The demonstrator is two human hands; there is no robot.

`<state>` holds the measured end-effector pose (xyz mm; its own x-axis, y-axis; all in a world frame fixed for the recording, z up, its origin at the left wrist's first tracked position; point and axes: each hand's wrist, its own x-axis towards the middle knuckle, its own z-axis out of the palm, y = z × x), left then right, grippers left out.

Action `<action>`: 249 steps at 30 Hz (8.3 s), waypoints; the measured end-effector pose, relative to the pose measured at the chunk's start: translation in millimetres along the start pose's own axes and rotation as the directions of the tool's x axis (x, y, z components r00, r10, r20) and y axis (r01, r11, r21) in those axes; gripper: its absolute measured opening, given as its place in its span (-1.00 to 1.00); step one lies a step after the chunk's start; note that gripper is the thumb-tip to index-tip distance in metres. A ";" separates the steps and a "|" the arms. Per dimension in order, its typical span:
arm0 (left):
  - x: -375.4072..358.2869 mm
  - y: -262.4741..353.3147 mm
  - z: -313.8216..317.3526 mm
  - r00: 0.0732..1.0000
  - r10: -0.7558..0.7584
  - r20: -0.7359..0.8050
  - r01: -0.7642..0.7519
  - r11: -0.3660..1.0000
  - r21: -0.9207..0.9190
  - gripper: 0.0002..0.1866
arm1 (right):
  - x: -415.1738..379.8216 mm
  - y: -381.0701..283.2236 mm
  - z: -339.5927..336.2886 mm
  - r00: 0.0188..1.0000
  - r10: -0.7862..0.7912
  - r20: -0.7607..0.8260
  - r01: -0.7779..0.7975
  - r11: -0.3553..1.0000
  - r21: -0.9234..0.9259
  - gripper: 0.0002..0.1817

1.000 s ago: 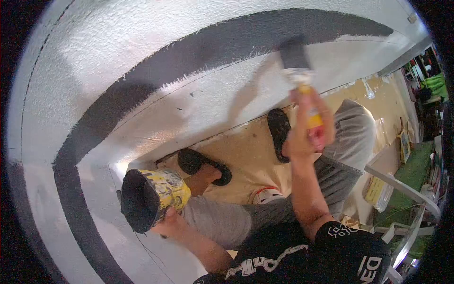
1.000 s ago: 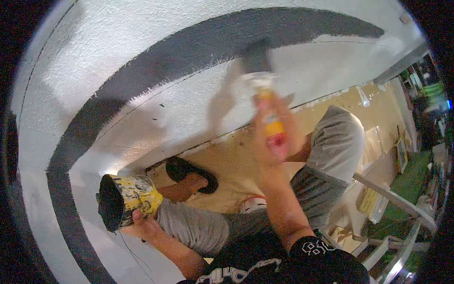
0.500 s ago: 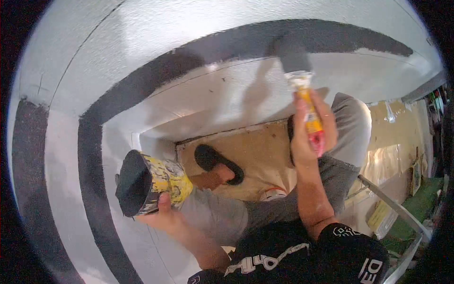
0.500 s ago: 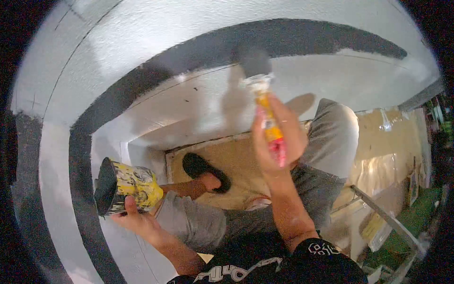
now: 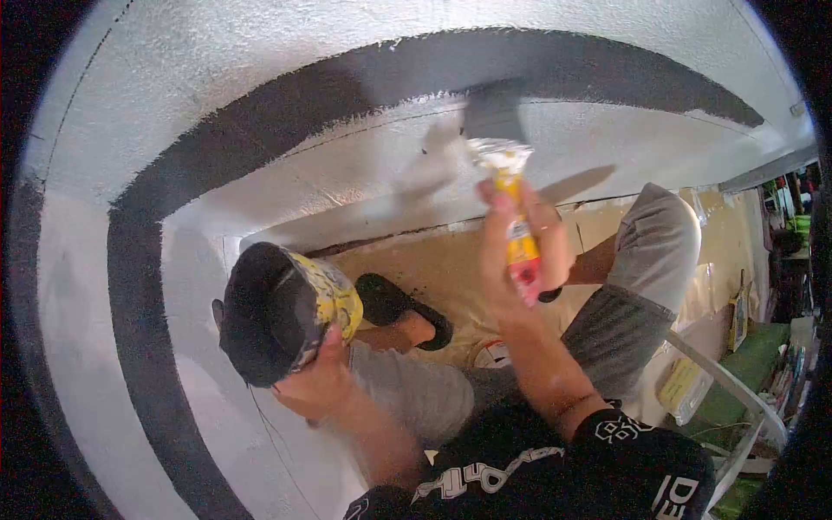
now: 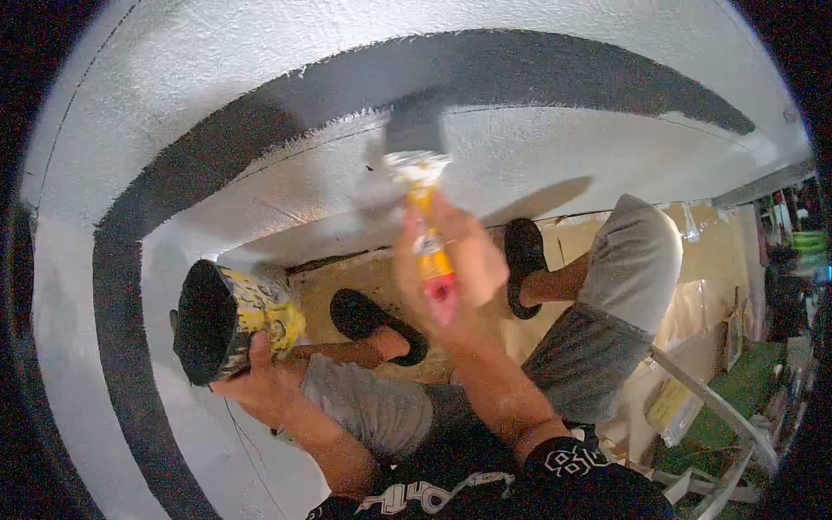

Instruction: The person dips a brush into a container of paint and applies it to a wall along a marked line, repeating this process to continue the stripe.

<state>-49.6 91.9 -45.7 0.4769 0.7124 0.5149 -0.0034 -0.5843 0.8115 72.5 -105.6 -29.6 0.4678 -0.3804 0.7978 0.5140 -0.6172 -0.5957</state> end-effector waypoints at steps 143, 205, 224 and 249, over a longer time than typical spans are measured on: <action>-8.2 38.2 31.3 0.974 -0.219 0.062 0.227 0.915 -0.335 -0.16 | 55.7 75.9 -82.4 0.955 0.215 -0.204 -0.212 0.977 0.035 -0.77; 17.5 8.6 9.0 0.996 -0.091 -0.013 0.092 0.987 0.131 -0.06 | 79.5 -20.5 -6.4 0.560 -0.503 0.658 0.372 0.863 0.342 -0.68; 24.2 -3.2 13.9 0.991 -0.102 -0.081 0.076 0.957 -0.280 0.11 | 182.7 -144.3 102.5 -0.577 -0.326 0.749 0.620 0.421 0.662 -0.53; 20.6 -2.6 15.1 0.995 -0.097 -0.037 0.086 0.970 -0.227 0.09 | 184.2 -162.1 122.5 -0.699 -0.176 0.693 0.619 0.336 0.710 -0.75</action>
<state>-26.5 102.2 -41.4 0.4418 0.7798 0.4436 -0.1614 -0.4173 0.8943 163.4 8.7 202.4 0.0808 0.8520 -0.5172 0.9727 0.0458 0.2273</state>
